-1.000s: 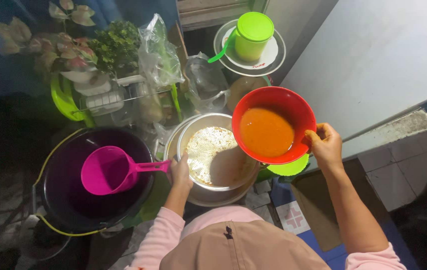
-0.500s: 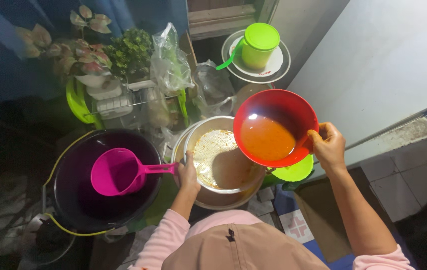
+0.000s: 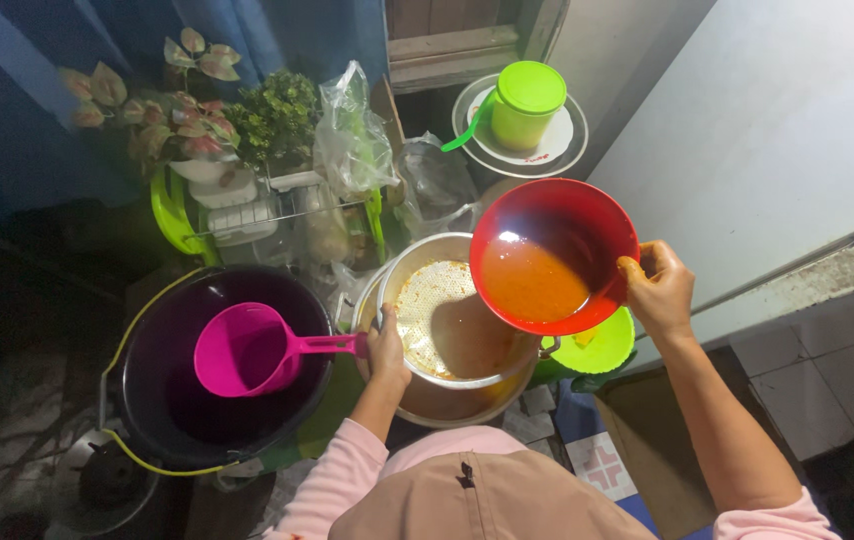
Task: The person uses a sieve to strain a thick orange puree from a metal pot into a red bowl. They press the puree with their hand to extract liquid, then pour the collected liquid back into the pot. The process is repeated with additional puree.
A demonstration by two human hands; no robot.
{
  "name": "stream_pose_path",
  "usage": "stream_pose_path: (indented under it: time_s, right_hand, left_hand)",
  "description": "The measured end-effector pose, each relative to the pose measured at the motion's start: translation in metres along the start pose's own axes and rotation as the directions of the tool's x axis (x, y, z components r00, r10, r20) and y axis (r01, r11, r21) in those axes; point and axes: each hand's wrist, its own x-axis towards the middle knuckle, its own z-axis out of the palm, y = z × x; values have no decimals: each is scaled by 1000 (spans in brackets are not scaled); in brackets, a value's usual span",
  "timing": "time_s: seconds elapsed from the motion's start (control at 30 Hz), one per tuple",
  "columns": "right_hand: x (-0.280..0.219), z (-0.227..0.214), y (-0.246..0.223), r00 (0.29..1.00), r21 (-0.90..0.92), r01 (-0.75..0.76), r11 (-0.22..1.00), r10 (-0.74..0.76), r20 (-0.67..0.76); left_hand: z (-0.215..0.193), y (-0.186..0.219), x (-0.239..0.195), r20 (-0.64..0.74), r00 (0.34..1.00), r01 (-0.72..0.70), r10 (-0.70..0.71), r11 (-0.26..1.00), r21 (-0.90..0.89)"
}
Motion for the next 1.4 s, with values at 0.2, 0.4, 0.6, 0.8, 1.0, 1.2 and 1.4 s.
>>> stream_pose_path:
  time_s: [0.2,0.4,0.6,0.8,1.0,1.2,1.4]
  right_hand:
    - [2,7,0,999,-55,36,998,-37,-5]
    - [3,14,1,996,-155,83,984,-87,-17]
    - [3,20,-2,994,-166,102,981,-106,-16]
    - [1,24,-5,992,-183,122,975,-126,-12]
    - [1,24,-5,992,-183,123,975,-127,-10]
    - [2,24,-2,992,-186,120,975,-127,-25]
    - [7,21,1,986,-212,147,966,-160,-41]
  left_hand:
    - [0,6,-1,18,1000,4,-3,999,-35]
    - [-2,7,1,-1,1000,10,-10,1000,-12]
    - [-4,3,7,-10,1000,-17,17,1000,13]
    - [-4,2,10,-6,1000,2,-2,1000,-15]
    - [-3,5,8,-17,1000,-4,4,1000,-16]
    - [-3,9,7,-17,1000,-22,21,999,-37]
    - [-5,10,8,-27,1000,-8,8,1000,-19]
